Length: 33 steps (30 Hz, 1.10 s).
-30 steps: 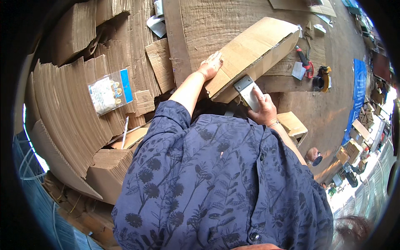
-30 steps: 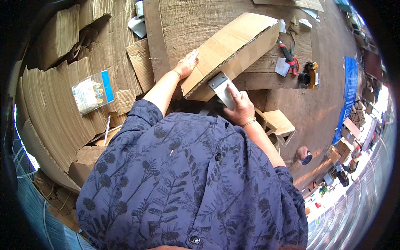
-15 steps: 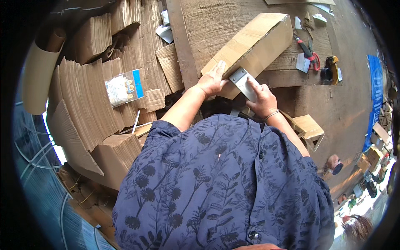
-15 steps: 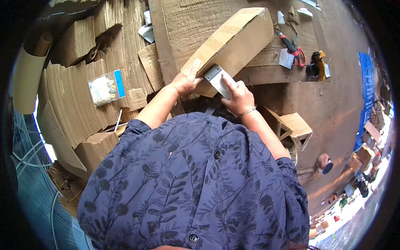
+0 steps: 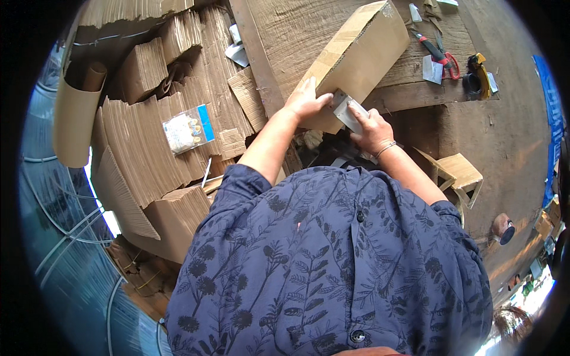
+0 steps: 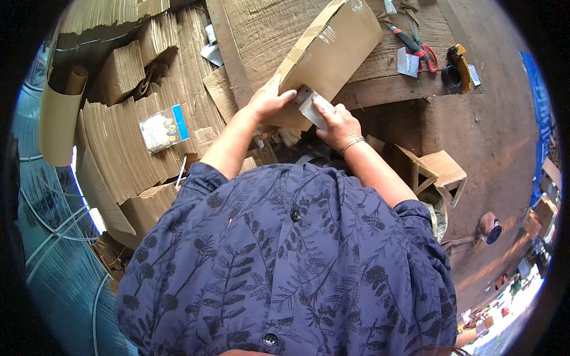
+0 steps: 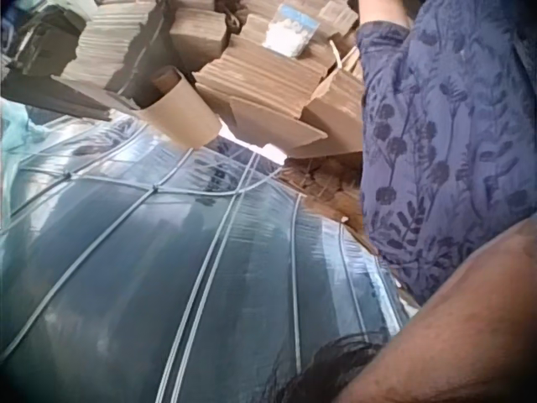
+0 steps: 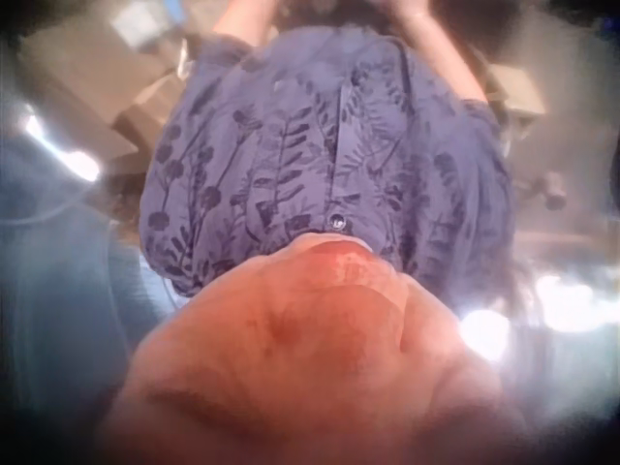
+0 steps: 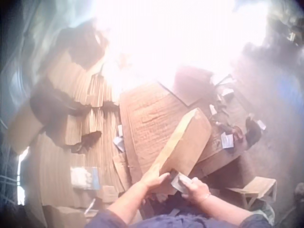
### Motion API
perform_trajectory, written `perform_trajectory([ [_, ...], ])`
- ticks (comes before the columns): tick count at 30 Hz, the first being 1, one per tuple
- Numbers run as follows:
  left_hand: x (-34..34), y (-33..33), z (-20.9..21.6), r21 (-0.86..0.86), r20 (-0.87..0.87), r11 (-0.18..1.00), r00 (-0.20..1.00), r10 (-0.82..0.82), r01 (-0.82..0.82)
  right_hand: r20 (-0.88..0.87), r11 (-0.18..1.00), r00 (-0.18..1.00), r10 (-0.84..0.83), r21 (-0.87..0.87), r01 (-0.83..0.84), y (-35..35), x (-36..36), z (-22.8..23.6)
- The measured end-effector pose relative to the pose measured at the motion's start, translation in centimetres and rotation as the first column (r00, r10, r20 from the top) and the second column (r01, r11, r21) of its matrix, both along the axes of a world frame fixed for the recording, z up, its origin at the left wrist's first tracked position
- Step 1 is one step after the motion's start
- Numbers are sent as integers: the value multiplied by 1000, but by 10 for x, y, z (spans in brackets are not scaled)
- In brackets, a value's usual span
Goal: The person assembles a triangular cardboard structure by folding and taping the edges. They use a handheld tape dispenser to secure the seams and then trim excess tape with scissors. The finished piece is placed on a pile of cardboard scraps.
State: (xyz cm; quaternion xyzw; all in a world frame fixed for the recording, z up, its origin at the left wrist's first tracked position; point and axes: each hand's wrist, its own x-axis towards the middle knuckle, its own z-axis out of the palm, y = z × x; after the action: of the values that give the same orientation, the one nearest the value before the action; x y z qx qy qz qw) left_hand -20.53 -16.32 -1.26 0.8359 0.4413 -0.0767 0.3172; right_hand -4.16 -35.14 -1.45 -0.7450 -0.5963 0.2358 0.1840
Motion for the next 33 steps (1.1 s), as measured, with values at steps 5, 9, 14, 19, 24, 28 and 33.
perform_trajectory([
  [5,11,-5,-1,126,-72,992,997,35,-26,14,981,1000,-18,-192,20,-18,4,-25],
  [9,7,-7,-11,177,-40,984,999,24,-17,6,899,1000,18,-437,-13,-12,10,-10],
  [14,18,-8,11,78,-169,997,985,34,-21,35,693,979,202,-711,-118,75,6,24],
  [19,14,-1,4,71,-132,997,991,-14,23,-35,502,973,230,-852,-150,121,13,47],
  [24,14,3,1,59,-149,998,988,-27,37,-57,343,950,308,-924,-167,155,-6,52],
  [28,15,-1,-1,125,-99,991,995,-29,41,-219,139,957,189,-959,-247,160,13,2],
  [33,7,18,9,40,-69,999,997,-22,25,-47,253,956,288,-960,-123,112,19,-1],
])
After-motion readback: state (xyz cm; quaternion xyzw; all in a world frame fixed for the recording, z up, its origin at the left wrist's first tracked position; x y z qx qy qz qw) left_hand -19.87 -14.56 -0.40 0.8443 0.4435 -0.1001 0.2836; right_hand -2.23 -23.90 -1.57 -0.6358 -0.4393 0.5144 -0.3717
